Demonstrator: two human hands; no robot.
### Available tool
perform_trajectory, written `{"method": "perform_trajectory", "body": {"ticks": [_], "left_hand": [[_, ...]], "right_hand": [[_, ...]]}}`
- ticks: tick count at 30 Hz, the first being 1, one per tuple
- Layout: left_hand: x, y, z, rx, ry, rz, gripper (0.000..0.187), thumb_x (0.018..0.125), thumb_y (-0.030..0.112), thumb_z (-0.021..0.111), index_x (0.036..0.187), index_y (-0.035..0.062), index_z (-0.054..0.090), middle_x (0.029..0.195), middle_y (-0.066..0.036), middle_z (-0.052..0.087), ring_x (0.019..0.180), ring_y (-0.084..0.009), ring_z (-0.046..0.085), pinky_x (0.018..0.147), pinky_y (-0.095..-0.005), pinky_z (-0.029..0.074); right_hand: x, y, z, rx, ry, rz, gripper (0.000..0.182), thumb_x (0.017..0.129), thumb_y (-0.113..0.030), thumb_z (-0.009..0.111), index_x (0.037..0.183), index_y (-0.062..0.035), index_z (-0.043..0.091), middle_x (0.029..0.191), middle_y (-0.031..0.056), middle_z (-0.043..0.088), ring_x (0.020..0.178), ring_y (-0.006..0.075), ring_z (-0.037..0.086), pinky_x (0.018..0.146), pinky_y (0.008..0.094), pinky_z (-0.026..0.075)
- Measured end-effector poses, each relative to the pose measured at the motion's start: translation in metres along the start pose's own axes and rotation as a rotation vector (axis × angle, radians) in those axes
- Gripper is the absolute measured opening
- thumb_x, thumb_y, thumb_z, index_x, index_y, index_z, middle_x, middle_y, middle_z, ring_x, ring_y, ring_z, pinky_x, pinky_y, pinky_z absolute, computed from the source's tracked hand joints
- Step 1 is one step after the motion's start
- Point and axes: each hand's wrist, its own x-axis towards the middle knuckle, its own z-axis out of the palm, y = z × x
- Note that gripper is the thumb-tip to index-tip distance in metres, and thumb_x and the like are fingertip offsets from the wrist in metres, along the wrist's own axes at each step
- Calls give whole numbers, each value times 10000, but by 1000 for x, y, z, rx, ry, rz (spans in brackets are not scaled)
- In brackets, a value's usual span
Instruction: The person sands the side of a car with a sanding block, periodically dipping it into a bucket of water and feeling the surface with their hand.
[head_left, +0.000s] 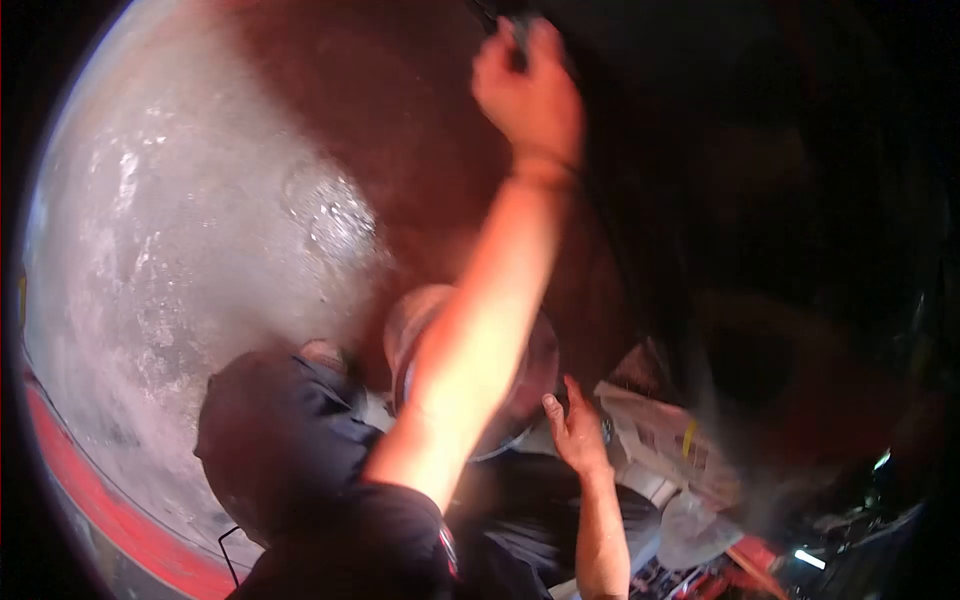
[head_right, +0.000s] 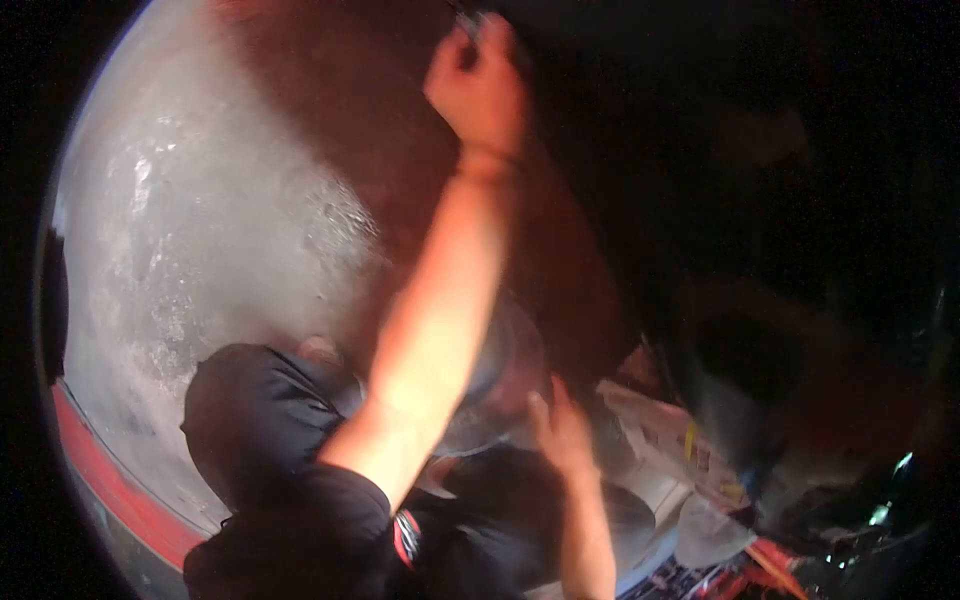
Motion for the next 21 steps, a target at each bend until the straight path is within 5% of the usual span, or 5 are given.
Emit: {"method": "perform_trajectory", "body": {"ticks": [4,6,12,19,21], "left_hand": [[46,-32,-10,58,-147,-149,321,1079,258,803,1247,-11,753,976,-53,766,854,-146,668,833,-322,564],[-15,11,-11,136,-76,3,269,1068,234,811,1036,-13,708,828,0,676,763,-137,609,762,-355,543],[-280,27,-54,110,-194,41,235,1093,71,725,1295,22,614,1224,-98,645,1087,-181,613,1012,-387,538],[-19,-21,-24,-85,-281,37,268,1103,227,769,1189,-26,771,960,-2,728,886,-127,642,844,-291,549],[-85,16,-12,-33,-188,122,205,1101,214,749,1045,18,733,907,20,696,814,-95,567,734,-309,477]], "right_hand": [[-31,-16,-56,-121,107,-192,458,1146,-391,637,1512,-118,681,1458,185,736,1336,416,698,1099,502,568],[-40,-15,-62,-48,166,-117,434,1126,-370,686,1457,-91,717,1314,197,787,1202,407,760,1013,499,593],[-4,50,-32,-416,-74,-4,338,1097,-309,659,1377,-136,734,1221,162,817,1094,442,772,927,545,604],[44,90,-26,-101,75,-324,380,1098,-337,645,1396,-118,732,1329,161,794,1219,422,741,1022,547,581],[48,92,-24,-112,49,-382,385,1098,-327,640,1387,-91,734,1298,196,792,1169,445,750,986,567,589]]}}
